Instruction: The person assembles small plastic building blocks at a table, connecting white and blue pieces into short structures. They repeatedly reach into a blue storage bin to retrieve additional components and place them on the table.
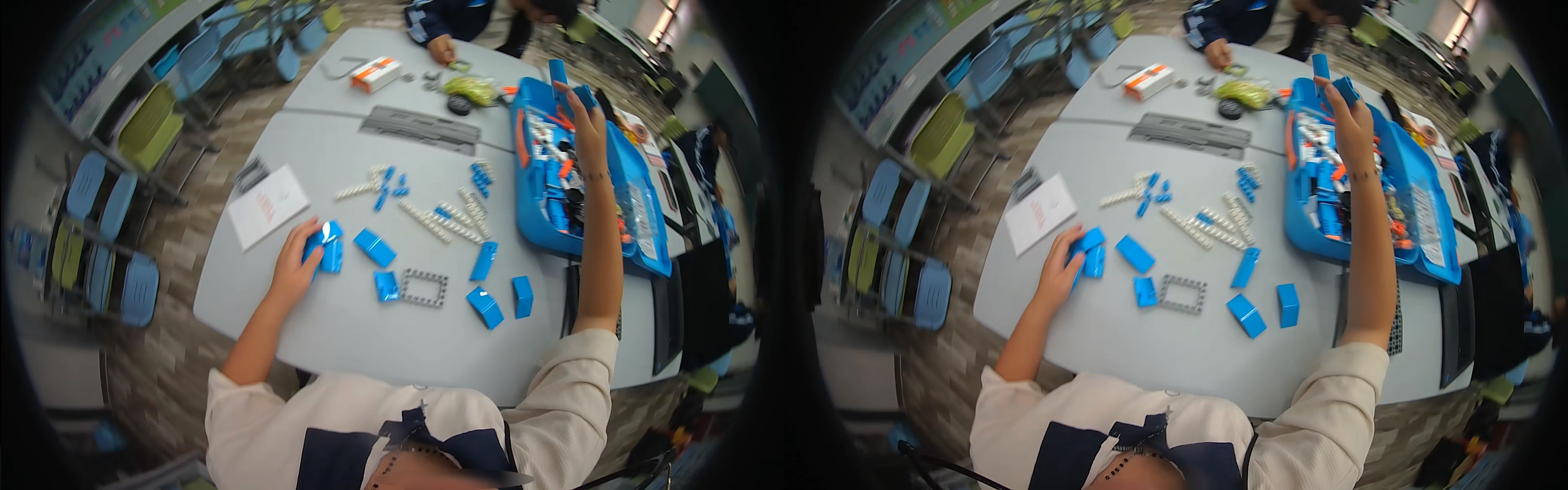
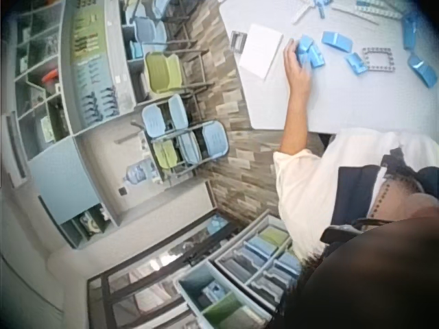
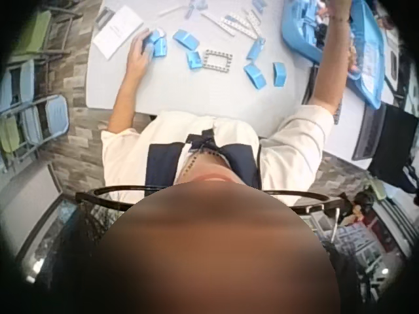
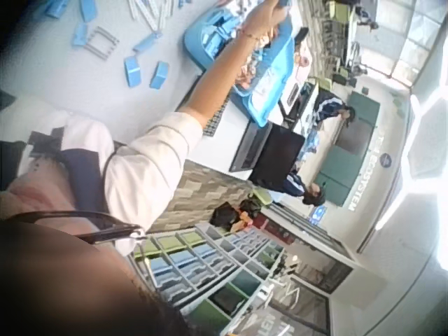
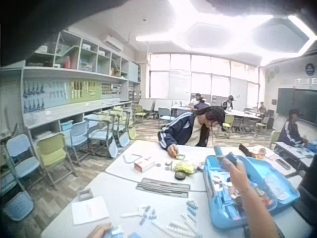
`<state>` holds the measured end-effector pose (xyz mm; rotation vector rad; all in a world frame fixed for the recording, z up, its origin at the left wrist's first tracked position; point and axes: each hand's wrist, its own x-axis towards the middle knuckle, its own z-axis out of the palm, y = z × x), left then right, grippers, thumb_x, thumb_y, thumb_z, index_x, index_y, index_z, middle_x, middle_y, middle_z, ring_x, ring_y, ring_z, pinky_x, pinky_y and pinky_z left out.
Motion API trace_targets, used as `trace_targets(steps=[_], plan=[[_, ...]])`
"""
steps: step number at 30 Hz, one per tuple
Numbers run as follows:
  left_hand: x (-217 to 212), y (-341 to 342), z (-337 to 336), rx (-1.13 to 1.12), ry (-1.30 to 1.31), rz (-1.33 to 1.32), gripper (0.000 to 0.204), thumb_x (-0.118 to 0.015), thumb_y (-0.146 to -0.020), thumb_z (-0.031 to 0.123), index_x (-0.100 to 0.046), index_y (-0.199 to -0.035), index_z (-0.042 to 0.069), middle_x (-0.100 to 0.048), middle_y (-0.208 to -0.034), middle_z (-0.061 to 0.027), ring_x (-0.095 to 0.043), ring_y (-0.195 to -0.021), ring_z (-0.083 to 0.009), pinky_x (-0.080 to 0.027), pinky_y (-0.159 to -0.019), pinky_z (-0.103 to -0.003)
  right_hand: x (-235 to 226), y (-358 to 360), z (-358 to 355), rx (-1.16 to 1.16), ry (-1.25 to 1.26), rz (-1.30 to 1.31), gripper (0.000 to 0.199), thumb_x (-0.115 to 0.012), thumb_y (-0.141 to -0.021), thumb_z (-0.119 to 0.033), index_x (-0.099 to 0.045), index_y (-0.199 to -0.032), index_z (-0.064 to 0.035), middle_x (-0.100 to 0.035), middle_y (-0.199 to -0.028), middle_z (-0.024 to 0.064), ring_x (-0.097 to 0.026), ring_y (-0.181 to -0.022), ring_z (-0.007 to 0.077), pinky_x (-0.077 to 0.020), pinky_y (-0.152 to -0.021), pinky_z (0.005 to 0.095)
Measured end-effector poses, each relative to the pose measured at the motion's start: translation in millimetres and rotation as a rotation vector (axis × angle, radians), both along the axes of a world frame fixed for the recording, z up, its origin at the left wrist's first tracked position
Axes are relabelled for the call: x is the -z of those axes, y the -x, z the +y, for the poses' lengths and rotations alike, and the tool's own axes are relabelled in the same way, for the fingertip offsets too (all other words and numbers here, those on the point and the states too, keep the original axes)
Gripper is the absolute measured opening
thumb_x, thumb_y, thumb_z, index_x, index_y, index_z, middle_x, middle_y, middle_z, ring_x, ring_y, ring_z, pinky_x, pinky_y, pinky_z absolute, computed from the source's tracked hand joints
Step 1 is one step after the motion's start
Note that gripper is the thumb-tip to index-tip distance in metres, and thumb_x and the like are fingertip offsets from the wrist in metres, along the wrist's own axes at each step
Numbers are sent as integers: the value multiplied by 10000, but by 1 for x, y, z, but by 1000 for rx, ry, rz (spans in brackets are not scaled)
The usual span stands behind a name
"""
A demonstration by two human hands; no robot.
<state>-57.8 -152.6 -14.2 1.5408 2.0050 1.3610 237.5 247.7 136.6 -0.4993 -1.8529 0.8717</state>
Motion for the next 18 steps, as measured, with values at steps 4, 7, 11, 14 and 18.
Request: trace_targets(steps=[4,7,11,14,18], plan=[[3,1,1,2,-57,-58,313,-486,-937,141,-532,-1222,19,-500,-1315,-158,-468,-1240,-283,-337,-1051,-357,8,30,-140,-433,180,-162,259,-537,-939,-211,-631,-1084,-19,-636,-1057,64,-540,-1031,127,-386,-938,284],[5,1,2,11,-111,-85,305,-453,-961,154,-539,-1219,17,-511,-1297,-150,-471,-1234,-276,-340,-1046,-352,26,55,-207,-674,441,-423,342,-508,-922,-284,-666,-1022,2,-625,-1054,107,-570,-995,202,-413,-957,362],[3,0,-1,15,-193,-102,311,-429,-973,165,-542,-1222,16,-512,-1297,-146,-467,-1237,-278,-342,-1043,-343,58,89,-255,-705,782,-694,474,-481,-948,-413,-656,-1091,4,-633,-1035,102,-601,-869,172,-517,-867,340],[-1,-4,-5,3,-149,85,327,-485,-949,224,-558,-1234,81,-488,-1353,-121,-399,-1305,-312,-300,-1075,-433,72,104,-265,-709,898,-733,517,-491,-939,-458,-650,-1118,1,-640,-1020,100,-606,-784,147,-550,-786,308],[-7,-13,-14,33,49,371,409,-600,-855,204,-560,-1260,162,-445,-1414,-84,-323,-1369,-329,-214,-1108,-533,76,108,-265,-711,952,-701,549,-516,-915,-494,-656,-1120,-4,-635,-999,118,-590,-705,118,-559,-642,275]])
